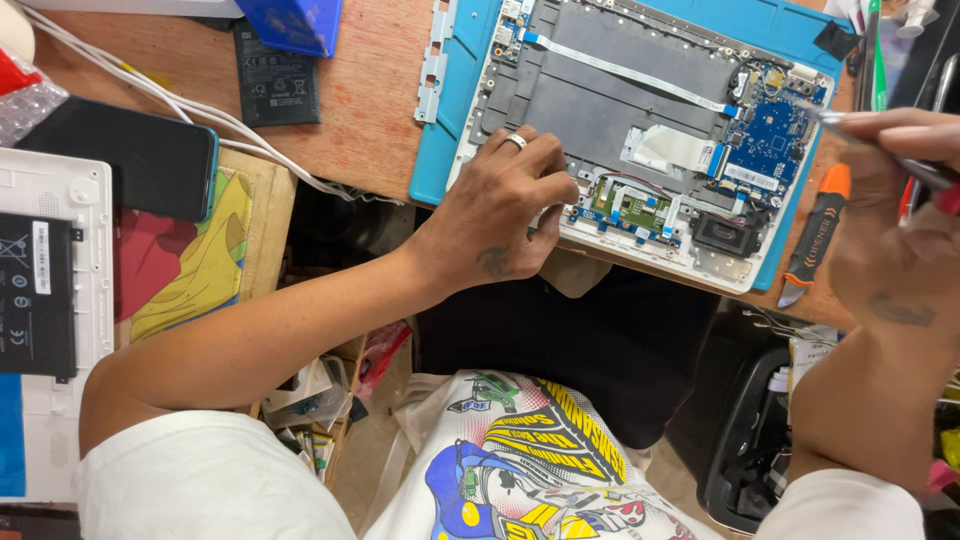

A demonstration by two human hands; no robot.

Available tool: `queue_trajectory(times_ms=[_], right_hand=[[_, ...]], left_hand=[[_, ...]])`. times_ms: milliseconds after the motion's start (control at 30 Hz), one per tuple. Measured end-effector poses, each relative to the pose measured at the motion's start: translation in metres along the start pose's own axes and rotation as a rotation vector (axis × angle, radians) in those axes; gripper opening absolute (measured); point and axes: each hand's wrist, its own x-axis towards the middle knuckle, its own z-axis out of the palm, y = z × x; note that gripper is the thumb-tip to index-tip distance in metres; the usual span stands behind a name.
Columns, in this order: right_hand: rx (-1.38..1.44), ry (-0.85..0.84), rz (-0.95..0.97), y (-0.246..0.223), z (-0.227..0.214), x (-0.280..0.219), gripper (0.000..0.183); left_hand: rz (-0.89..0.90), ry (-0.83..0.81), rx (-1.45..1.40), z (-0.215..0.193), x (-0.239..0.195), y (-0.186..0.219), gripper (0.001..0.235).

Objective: The person uses a screwdriver to remove screws from a disassembled tablet or laptop placed on a blue mat. They carefully unscrew multiple fasteners from the device's internal frame and set them aside on the workbench.

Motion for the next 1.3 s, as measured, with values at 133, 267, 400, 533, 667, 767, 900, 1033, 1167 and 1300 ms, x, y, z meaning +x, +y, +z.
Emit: queue_trajectory(times_ms=[133,267,400,533,667,767,900,1033,1167,1300], right_hand=[[-0.061,0.032,0.091,0.03,-0.013,-0.03,0.01],[-0.078,0.106,0.156,0.031,-0.018,-0.052,0.013],[-0.199,0.11,0.074,0.02,-0.013,-0.051,0.011],[-0.354,0.111,0.07,0.018,-0.002,-0.044,0.011],[-0.393,0.067,0.1,0.023,0.012,-0.044,0.008],[-0.413,0.052,0.04,0.028,0.019,-0.048,0.015],[-0.34,0.053,0.051,0.033,0.025,-0.054,0.018],[-0.274,0.071,0.13,0.038,0.029,-0.058,0.022],[-0.299,0.075,0.06,0.04,0.031,-0.061,0.02],[-0.3,0.08,0.065,0.038,0.033,-0.057,0.022]], left_hand=[[-0.013,-0.008,0.001,0.0,0.001,0.002,0.01],[-0.029,-0.013,-0.012,-0.001,0.003,0.004,0.011],[-0.034,-0.01,-0.004,-0.001,0.005,0.006,0.011],[-0.042,-0.025,0.004,-0.002,0.005,0.007,0.011],[-0.045,-0.022,0.016,-0.001,0.004,0.007,0.011],[-0.049,-0.027,0.023,0.001,0.002,0.006,0.011],[-0.046,-0.042,0.027,0.002,0.002,0.004,0.008],[-0.042,-0.037,0.04,0.003,0.001,0.004,0.007],[-0.058,-0.043,0.038,0.003,0.001,0.005,0.007],[-0.055,-0.045,0.044,0.001,0.003,0.008,0.01]])
